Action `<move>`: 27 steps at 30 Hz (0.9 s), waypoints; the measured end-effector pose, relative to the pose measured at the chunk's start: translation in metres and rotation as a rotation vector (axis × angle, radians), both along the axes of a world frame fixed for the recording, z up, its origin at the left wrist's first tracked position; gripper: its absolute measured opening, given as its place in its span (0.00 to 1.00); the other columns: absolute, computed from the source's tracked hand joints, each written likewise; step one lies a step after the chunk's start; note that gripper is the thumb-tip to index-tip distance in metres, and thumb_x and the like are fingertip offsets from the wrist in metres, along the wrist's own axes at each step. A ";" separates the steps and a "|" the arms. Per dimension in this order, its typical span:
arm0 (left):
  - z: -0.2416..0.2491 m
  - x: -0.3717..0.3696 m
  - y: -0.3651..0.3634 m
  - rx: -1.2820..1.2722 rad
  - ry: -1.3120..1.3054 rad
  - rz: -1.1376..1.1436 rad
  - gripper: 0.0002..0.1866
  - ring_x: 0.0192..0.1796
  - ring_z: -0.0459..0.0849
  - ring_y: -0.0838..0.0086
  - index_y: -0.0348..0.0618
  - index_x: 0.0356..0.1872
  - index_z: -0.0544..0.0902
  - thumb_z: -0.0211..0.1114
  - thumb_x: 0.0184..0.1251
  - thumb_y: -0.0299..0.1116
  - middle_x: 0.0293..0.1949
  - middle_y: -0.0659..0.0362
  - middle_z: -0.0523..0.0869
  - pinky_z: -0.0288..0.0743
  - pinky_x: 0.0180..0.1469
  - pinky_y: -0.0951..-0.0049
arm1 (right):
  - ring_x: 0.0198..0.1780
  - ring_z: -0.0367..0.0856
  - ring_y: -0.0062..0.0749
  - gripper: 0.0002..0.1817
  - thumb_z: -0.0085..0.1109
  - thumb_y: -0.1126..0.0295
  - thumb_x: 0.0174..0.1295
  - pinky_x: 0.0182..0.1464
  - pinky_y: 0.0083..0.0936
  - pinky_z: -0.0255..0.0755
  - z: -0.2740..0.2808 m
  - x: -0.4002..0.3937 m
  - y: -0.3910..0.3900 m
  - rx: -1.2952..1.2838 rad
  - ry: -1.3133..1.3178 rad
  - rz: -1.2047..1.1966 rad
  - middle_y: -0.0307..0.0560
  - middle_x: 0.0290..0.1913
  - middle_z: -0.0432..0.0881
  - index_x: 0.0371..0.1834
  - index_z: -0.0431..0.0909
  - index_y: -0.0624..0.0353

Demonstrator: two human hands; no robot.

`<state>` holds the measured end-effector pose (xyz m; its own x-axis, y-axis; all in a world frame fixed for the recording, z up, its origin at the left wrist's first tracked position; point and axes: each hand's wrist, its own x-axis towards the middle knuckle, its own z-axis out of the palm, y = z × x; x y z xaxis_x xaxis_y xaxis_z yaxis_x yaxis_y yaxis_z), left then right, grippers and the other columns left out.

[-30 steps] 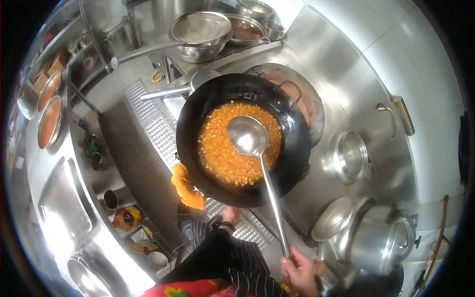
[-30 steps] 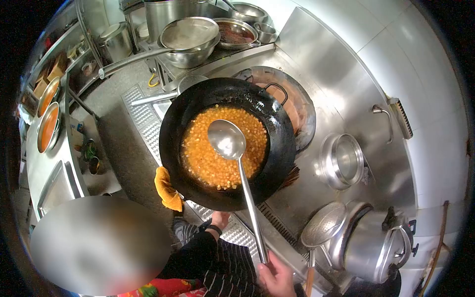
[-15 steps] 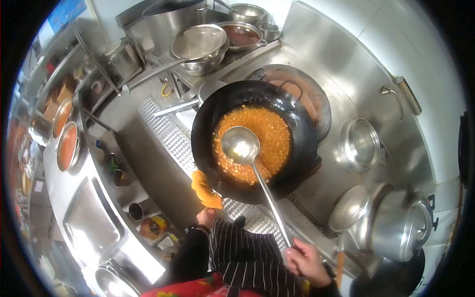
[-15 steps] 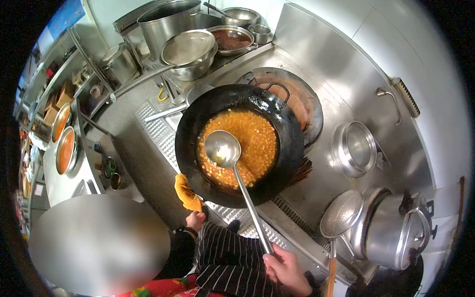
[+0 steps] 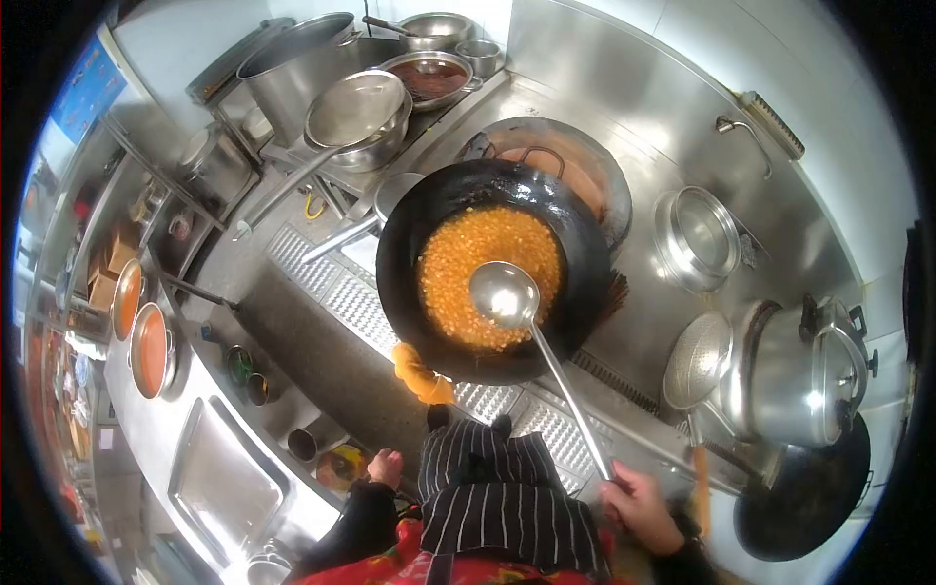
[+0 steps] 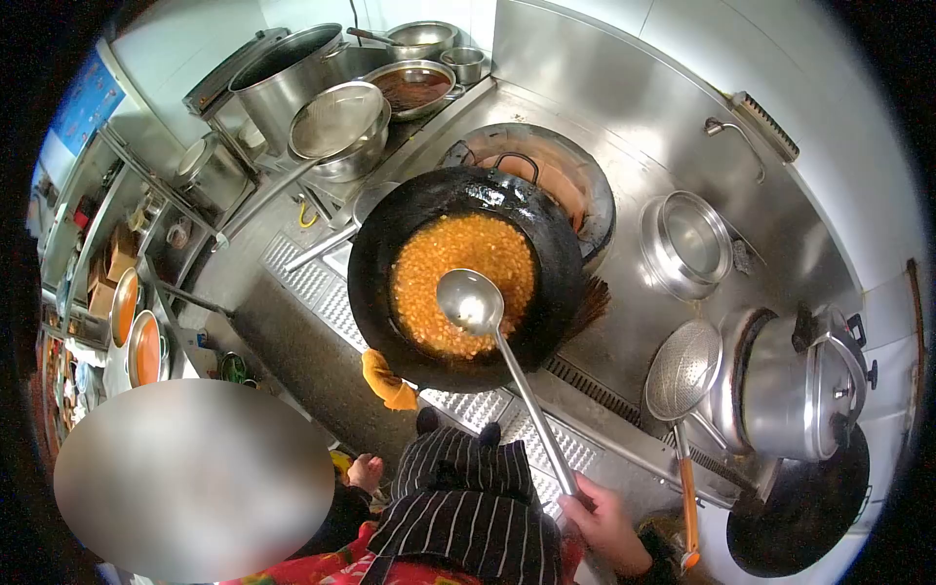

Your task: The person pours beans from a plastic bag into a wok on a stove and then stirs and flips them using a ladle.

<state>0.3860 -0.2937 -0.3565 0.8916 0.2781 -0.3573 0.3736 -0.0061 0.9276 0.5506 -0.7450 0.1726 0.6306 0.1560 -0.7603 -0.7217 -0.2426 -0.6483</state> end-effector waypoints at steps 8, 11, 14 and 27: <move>0.070 0.054 -0.013 -0.674 0.587 0.734 0.18 0.55 0.81 0.59 0.35 0.56 0.74 0.50 0.76 0.37 0.51 0.50 0.81 0.75 0.59 0.58 | 0.26 0.66 0.11 0.19 0.57 0.70 0.70 0.28 0.13 0.61 -0.013 -0.017 0.010 -0.052 -0.054 -0.071 0.27 0.26 0.70 0.63 0.75 0.62; 0.089 0.063 -0.010 -0.735 0.562 0.820 0.11 0.38 0.83 0.64 0.35 0.45 0.76 0.59 0.71 0.32 0.38 0.53 0.81 0.81 0.43 0.66 | 0.24 0.65 0.11 0.19 0.56 0.71 0.70 0.26 0.14 0.60 -0.014 -0.019 0.016 -0.090 -0.078 -0.086 0.27 0.24 0.69 0.63 0.75 0.63; 0.100 0.057 -0.007 -0.714 0.533 0.785 0.11 0.38 0.83 0.65 0.34 0.46 0.76 0.58 0.72 0.33 0.37 0.54 0.81 0.81 0.42 0.67 | 0.21 0.65 0.11 0.20 0.56 0.71 0.70 0.24 0.15 0.59 -0.016 -0.023 0.018 -0.046 -0.017 -0.131 0.27 0.22 0.68 0.64 0.75 0.62; 0.101 0.044 -0.004 -0.729 0.462 0.689 0.11 0.34 0.82 0.66 0.34 0.46 0.74 0.56 0.73 0.32 0.34 0.53 0.81 0.80 0.38 0.67 | 0.19 0.66 0.14 0.05 0.53 0.69 0.72 0.21 0.16 0.58 0.009 -0.016 -0.007 -0.016 0.010 -0.002 0.30 0.21 0.69 0.41 0.74 0.58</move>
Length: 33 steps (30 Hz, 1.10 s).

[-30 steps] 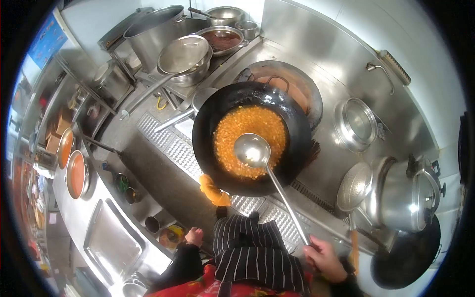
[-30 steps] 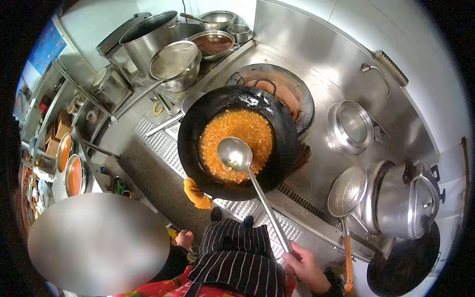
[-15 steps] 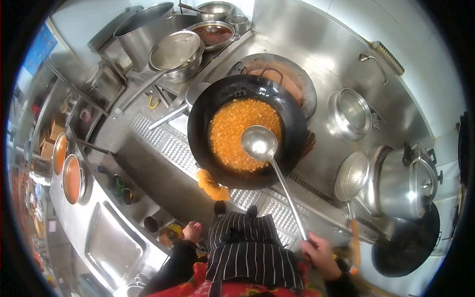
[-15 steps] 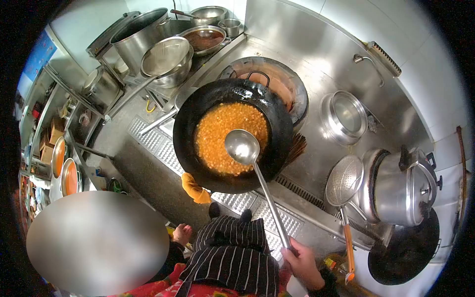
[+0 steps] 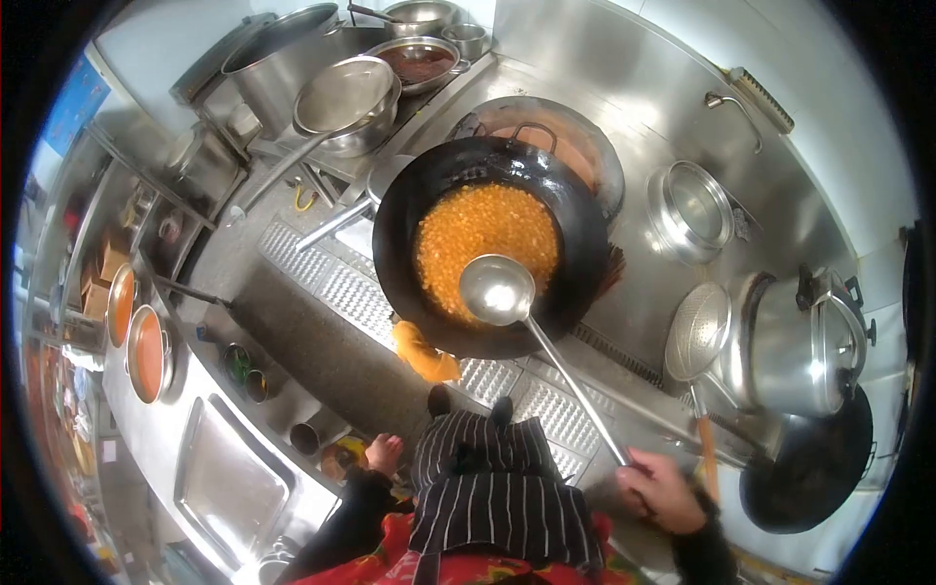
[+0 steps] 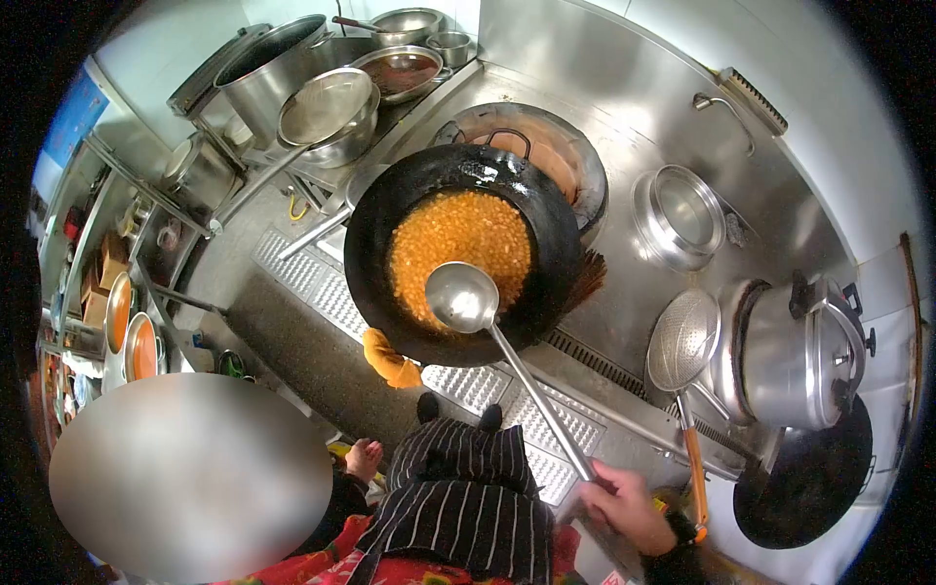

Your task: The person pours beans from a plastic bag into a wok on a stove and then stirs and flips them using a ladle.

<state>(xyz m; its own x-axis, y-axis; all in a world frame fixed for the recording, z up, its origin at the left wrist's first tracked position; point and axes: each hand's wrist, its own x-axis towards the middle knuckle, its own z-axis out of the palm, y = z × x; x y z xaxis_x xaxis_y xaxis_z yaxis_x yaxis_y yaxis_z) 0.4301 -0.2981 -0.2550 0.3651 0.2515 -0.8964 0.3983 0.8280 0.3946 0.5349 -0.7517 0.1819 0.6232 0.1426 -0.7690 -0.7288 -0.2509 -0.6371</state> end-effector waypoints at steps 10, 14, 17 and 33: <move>0.003 -0.005 0.007 -0.052 -0.050 -0.012 0.09 0.34 0.80 0.65 0.36 0.42 0.73 0.55 0.74 0.33 0.33 0.54 0.79 0.78 0.40 0.68 | 0.37 0.85 0.23 0.27 0.66 0.68 0.64 0.42 0.23 0.78 -0.001 0.019 -0.064 -0.377 -0.498 0.511 0.55 0.43 0.89 0.65 0.74 0.66; 0.003 -0.012 0.007 -0.018 -0.010 0.060 0.09 0.34 0.80 0.65 0.35 0.43 0.73 0.56 0.73 0.32 0.35 0.53 0.80 0.78 0.39 0.69 | 0.35 0.87 0.29 0.27 0.68 0.67 0.62 0.40 0.25 0.78 -0.002 0.019 -0.065 -0.412 -0.479 0.517 0.58 0.38 0.88 0.65 0.75 0.63; -0.040 -0.046 0.021 0.202 -0.082 -0.248 0.12 0.44 0.80 0.59 0.34 0.50 0.73 0.53 0.74 0.33 0.44 0.49 0.80 0.77 0.49 0.62 | 0.37 0.88 0.31 0.27 0.67 0.68 0.63 0.42 0.26 0.79 0.003 0.019 -0.060 -0.414 -0.460 0.518 0.58 0.40 0.88 0.65 0.75 0.63; -0.025 -0.021 0.012 -0.061 -0.024 -0.008 0.16 0.55 0.80 0.57 0.33 0.53 0.74 0.56 0.72 0.34 0.51 0.47 0.80 0.77 0.58 0.57 | 0.36 0.86 0.52 0.25 0.64 0.71 0.62 0.39 0.37 0.78 0.027 0.023 -0.040 -0.530 -0.588 0.683 0.61 0.36 0.84 0.62 0.73 0.67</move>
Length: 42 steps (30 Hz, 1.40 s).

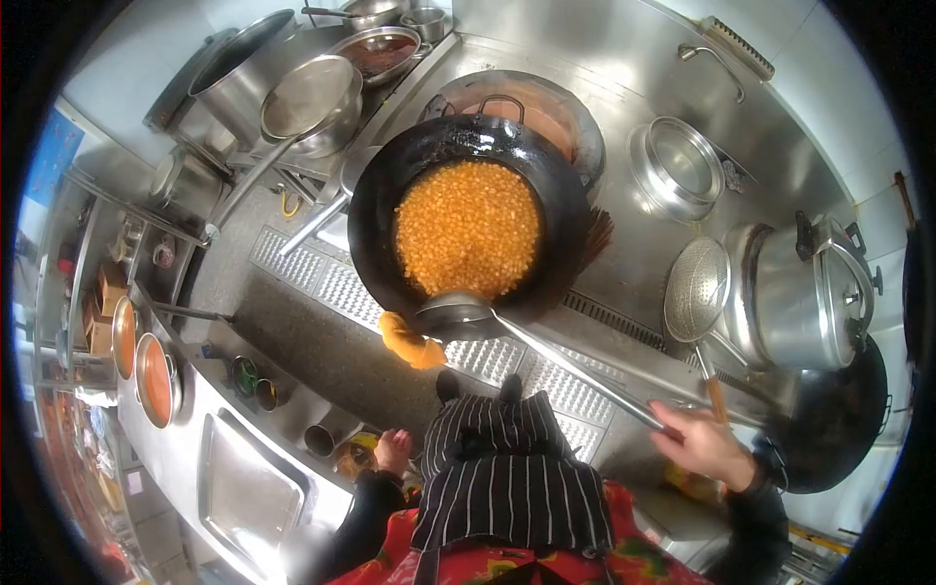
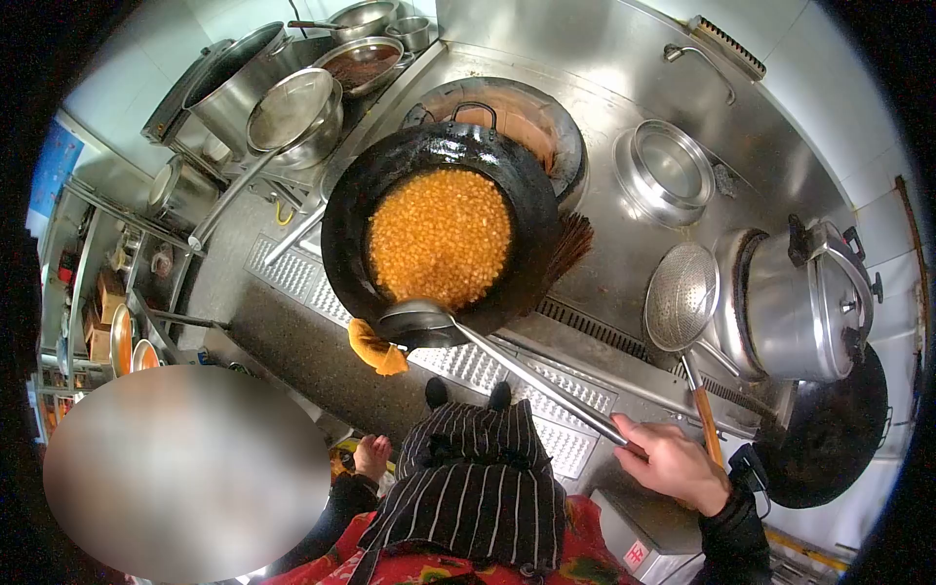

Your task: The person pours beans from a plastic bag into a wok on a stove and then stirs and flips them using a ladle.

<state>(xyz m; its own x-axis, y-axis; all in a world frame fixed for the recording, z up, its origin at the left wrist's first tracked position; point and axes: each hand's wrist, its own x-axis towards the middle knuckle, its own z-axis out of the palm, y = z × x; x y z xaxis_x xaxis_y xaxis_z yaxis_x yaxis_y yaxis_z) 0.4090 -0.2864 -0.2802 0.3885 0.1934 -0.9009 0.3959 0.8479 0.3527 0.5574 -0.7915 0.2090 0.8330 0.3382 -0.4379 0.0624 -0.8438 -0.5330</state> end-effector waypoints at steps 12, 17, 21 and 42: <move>0.020 0.011 -0.009 0.050 0.072 0.039 0.12 0.44 0.83 0.61 0.35 0.47 0.75 0.58 0.71 0.33 0.41 0.52 0.81 0.81 0.48 0.62 | 0.32 0.86 0.42 0.27 0.68 0.71 0.60 0.36 0.31 0.77 -0.014 -0.004 -0.025 0.048 0.056 -0.073 0.61 0.39 0.84 0.63 0.76 0.62; 0.012 0.009 -0.006 0.013 0.045 0.036 0.10 0.44 0.82 0.61 0.37 0.45 0.74 0.56 0.72 0.33 0.41 0.51 0.80 0.79 0.49 0.61 | 0.24 0.76 0.19 0.24 0.63 0.71 0.67 0.28 0.18 0.71 -0.013 -0.004 -0.015 0.347 0.311 -0.317 0.35 0.32 0.83 0.67 0.74 0.59; 0.014 0.003 -0.002 -0.015 0.026 0.050 0.14 0.47 0.83 0.58 0.37 0.54 0.74 0.56 0.73 0.33 0.44 0.49 0.82 0.81 0.53 0.60 | 0.20 0.64 0.12 0.21 0.58 0.73 0.70 0.19 0.14 0.58 0.004 -0.014 0.003 0.537 0.655 -0.682 0.29 0.23 0.69 0.66 0.74 0.58; 0.155 0.166 0.008 0.448 -0.293 -0.319 0.22 0.20 0.68 0.78 0.50 0.28 0.75 0.49 0.74 0.55 0.18 0.67 0.70 0.60 0.23 0.76 | 0.14 0.66 0.14 0.16 0.57 0.70 0.70 0.14 0.18 0.58 -0.107 -0.023 -0.021 0.602 -0.245 -1.247 0.31 0.19 0.69 0.60 0.75 0.60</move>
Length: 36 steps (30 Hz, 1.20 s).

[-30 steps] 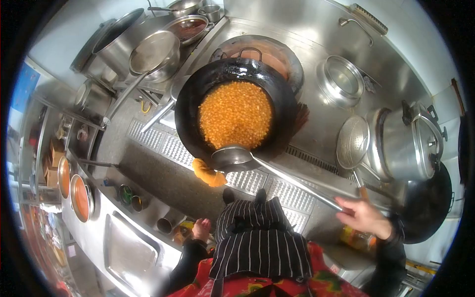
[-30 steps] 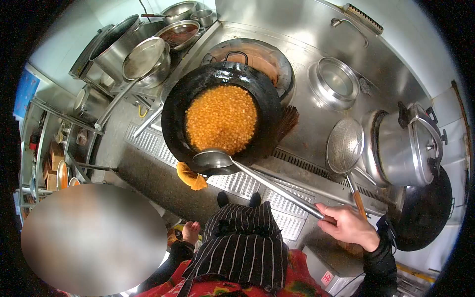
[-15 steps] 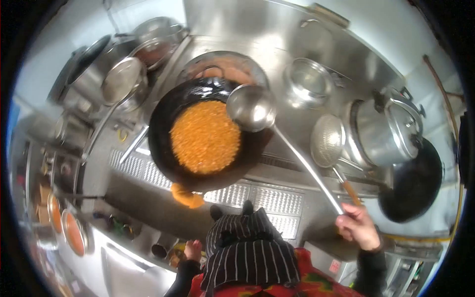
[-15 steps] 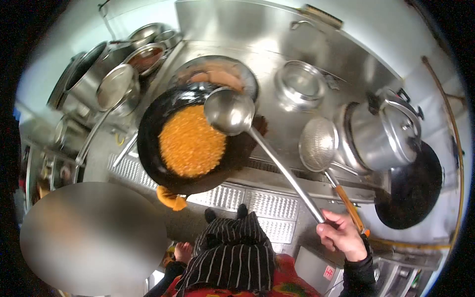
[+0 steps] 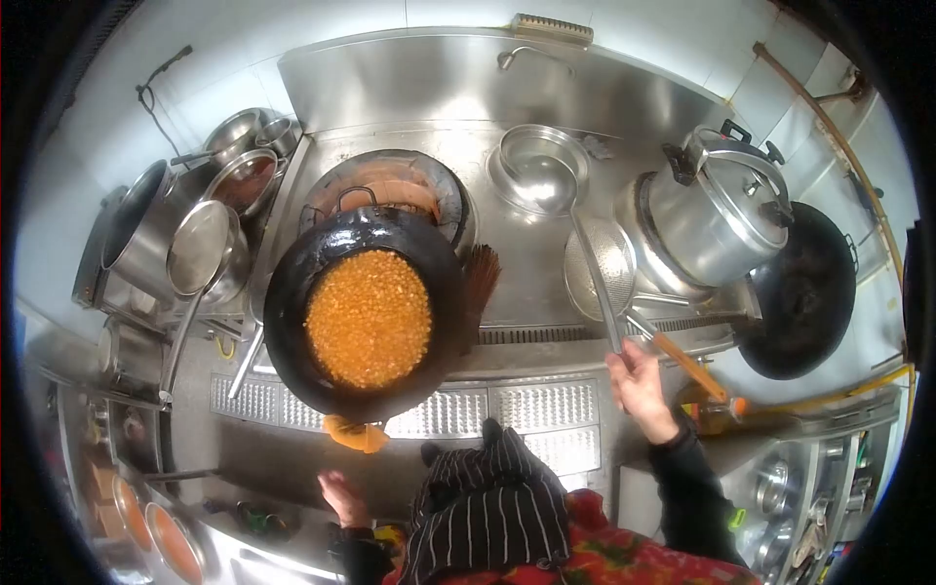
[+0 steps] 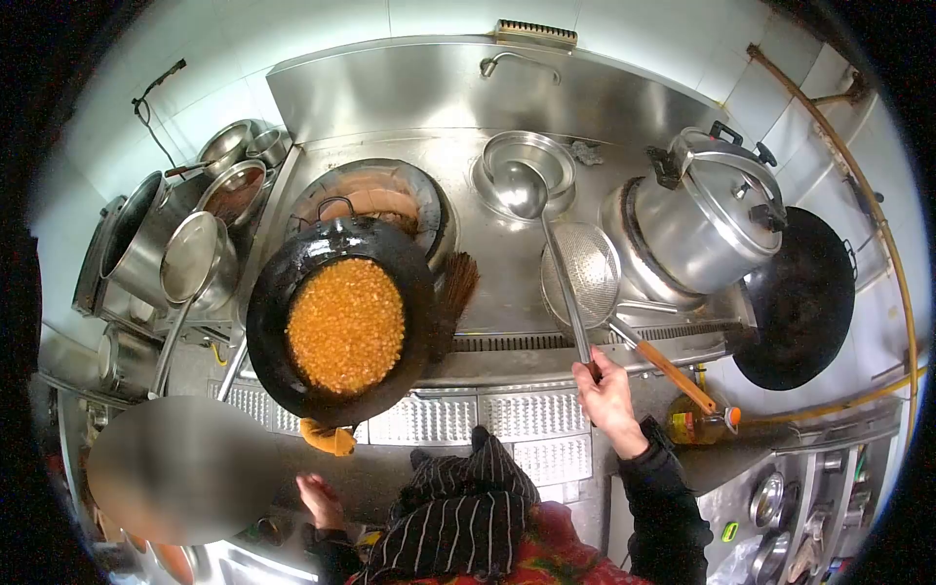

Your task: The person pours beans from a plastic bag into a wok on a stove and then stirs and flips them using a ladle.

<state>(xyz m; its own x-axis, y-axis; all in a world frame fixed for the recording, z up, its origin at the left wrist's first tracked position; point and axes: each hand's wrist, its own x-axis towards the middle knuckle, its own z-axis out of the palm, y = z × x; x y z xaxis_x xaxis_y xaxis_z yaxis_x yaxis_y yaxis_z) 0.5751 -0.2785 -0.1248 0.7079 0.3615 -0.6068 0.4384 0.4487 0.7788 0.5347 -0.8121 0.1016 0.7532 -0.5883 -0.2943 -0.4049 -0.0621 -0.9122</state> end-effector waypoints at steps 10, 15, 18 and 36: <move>0.103 0.093 -0.069 -0.072 -0.012 -0.504 0.17 0.46 0.88 0.58 0.31 0.54 0.77 0.59 0.70 0.33 0.47 0.49 0.86 0.84 0.47 0.57 | 0.13 0.65 0.14 0.12 0.54 0.75 0.71 0.13 0.16 0.57 0.010 0.003 0.097 0.236 -0.119 0.127 0.32 0.19 0.70 0.56 0.77 0.60; 0.114 0.103 -0.088 -0.284 -0.155 -0.364 0.17 0.52 0.85 0.56 0.31 0.55 0.74 0.54 0.66 0.22 0.51 0.49 0.82 0.81 0.54 0.53 | 0.14 0.66 0.13 0.23 0.53 0.78 0.71 0.14 0.14 0.58 -0.016 -0.010 0.140 0.281 -0.159 0.131 0.33 0.21 0.72 0.69 0.71 0.60; 0.154 0.121 -0.103 -0.294 -0.141 -0.324 0.13 0.49 0.84 0.61 0.32 0.50 0.75 0.55 0.64 0.21 0.47 0.52 0.81 0.82 0.49 0.60 | 0.15 0.66 0.13 0.23 0.55 0.79 0.70 0.15 0.15 0.59 -0.014 -0.011 0.157 0.269 -0.155 0.131 0.32 0.21 0.73 0.68 0.71 0.63; 0.050 0.278 -0.201 -0.192 -0.325 -0.267 0.09 0.20 0.72 0.76 0.39 0.40 0.78 0.60 0.64 0.33 0.27 0.59 0.78 0.66 0.20 0.73 | 0.18 0.68 0.12 0.24 0.59 0.75 0.68 0.20 0.16 0.62 -0.028 0.068 0.098 0.189 -0.011 0.271 0.30 0.21 0.73 0.67 0.73 0.60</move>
<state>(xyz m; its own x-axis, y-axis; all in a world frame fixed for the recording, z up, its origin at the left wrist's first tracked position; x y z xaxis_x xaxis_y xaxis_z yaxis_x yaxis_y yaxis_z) 0.8531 -0.4792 -0.0752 0.9257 0.0434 -0.3758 0.3048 0.5030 0.8088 0.6023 -0.7139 0.0740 0.8785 -0.3021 -0.3701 -0.3868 0.0050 -0.9222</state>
